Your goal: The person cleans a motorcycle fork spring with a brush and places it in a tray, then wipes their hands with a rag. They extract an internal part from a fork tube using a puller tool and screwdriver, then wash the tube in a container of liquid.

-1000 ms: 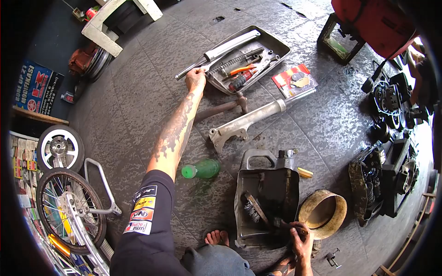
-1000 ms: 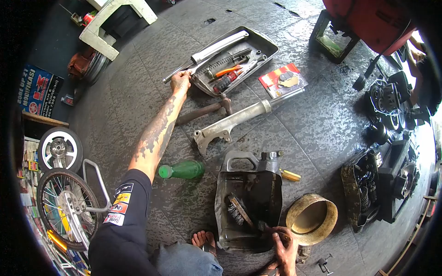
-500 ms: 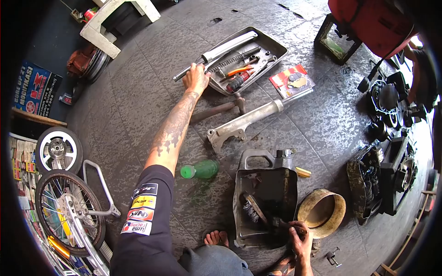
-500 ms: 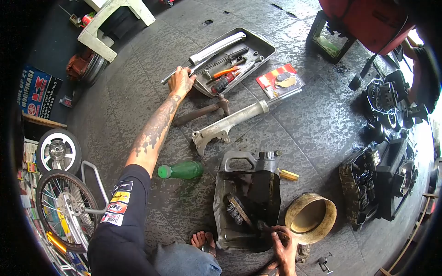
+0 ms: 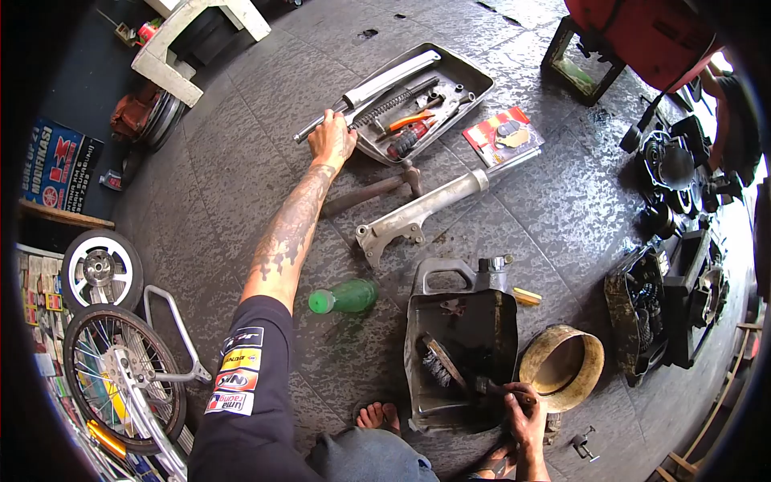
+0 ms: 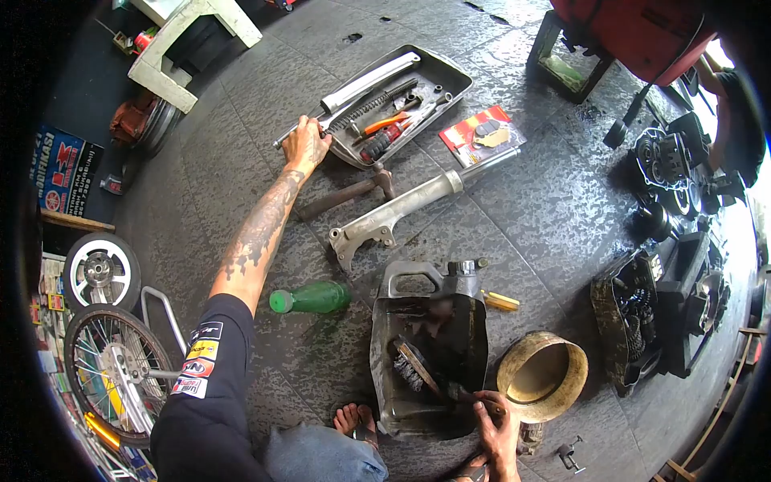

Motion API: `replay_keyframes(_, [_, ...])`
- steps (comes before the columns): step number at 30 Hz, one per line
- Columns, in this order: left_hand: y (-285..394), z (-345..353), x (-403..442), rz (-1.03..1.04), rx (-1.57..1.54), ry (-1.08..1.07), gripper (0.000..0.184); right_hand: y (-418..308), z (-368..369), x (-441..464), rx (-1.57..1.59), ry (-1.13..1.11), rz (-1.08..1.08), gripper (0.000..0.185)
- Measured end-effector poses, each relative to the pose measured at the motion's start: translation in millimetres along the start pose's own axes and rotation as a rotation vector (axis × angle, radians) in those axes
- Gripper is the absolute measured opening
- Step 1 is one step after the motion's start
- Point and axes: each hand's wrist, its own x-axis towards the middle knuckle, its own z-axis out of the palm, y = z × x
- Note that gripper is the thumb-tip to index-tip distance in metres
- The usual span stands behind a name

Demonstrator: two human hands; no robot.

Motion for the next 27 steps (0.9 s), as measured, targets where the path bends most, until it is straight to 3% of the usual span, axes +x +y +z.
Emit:
replay_keyframes(9, [1.1,-10.3,-8.3,-0.028,-0.024,-0.024,0.033,-2.3,0.5,-0.5,0.032,-0.009,0.028,0.017])
replay_keyframes(13, [-13.5,-25.9,-25.5,-0.025,-0.119,0.004,0.036,-13.2,0.6,-0.6,-0.032,-0.020,-0.042,0.017])
replay_keyframes(15, [-46.7,-13.2,-33.9,0.018,-0.197,0.084,0.028,-3.1,4.0,-2.8,-0.025,0.002,-0.156,0.017])
replay_keyframes(19, [-62.2,-93.7,-120.2,-0.126,-0.516,0.113,0.027,-12.1,7.4,-3.1,-0.071,0.009,-0.318,0.016])
replay_keyframes(21, [-107.2,-97.5,-163.5,-0.031,-0.607,0.161,0.021,-17.1,4.5,-4.3,-0.124,-0.017,-0.349,0.018])
replay_keyframes(23, [-121.2,-127.1,-221.0,-0.256,-0.902,-0.011,0.020,-16.6,3.8,-7.7,-0.162,-0.004,-0.374,0.018])
replay_keyframes(27, [-70.4,-183.2,-319.3,-0.290,-1.020,-0.134,0.017,-8.3,6.0,-6.7,-0.187,0.034,-0.434,0.023])
